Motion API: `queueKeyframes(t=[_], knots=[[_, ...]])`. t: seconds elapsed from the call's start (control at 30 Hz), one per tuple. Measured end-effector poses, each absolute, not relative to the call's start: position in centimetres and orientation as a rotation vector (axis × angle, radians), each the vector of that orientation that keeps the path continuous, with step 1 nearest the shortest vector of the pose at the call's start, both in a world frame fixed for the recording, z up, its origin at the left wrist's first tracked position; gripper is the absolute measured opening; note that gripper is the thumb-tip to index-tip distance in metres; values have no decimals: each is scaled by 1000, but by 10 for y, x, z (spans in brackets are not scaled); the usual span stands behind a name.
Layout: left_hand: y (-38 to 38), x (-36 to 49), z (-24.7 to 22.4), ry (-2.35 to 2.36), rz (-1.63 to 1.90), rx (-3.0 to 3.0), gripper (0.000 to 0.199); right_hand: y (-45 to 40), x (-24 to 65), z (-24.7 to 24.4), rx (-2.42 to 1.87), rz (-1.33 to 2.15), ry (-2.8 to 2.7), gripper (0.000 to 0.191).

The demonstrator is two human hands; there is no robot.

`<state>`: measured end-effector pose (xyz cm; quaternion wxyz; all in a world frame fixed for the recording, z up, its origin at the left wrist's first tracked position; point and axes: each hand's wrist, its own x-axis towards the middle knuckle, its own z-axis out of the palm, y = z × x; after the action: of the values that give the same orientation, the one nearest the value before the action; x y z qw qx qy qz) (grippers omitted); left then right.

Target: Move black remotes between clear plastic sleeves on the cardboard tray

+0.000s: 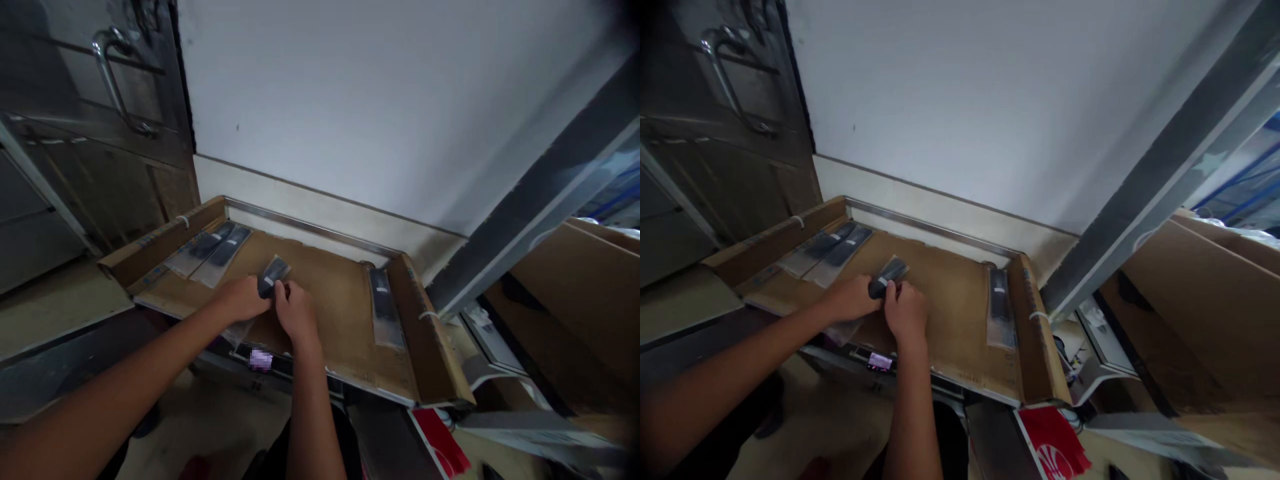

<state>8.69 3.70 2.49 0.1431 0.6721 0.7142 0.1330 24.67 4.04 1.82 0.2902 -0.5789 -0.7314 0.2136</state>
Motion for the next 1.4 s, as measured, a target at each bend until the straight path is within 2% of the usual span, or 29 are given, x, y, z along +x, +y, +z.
queueKeyframes(t=[0.17,0.3,0.4,0.5,0.67,0.83,1.07,1.4], knots=[[20,97,16,2063,741,1906,23,42,248,16,-1496,712,-1875,44],[20,102,15,1686,1108,1741,17,47,248,11,-1265,1040,-1649,39],[20,108,14,1342,1208,1502,34,50,247,6,-1090,1198,-1394,32],[17,109,11,1196,1193,1164,53,52,247,4,-1087,1242,-1189,28],[23,95,19,1229,1319,963,55,45,249,13,-975,1376,-1115,27],[53,88,62,1293,1284,1150,62,31,248,26,-800,1579,-1274,33],[71,96,92,1396,1259,1436,50,35,253,27,-768,1472,-1328,35],[70,120,129,1564,1524,2051,45,45,257,11,-1212,879,-1537,33]])
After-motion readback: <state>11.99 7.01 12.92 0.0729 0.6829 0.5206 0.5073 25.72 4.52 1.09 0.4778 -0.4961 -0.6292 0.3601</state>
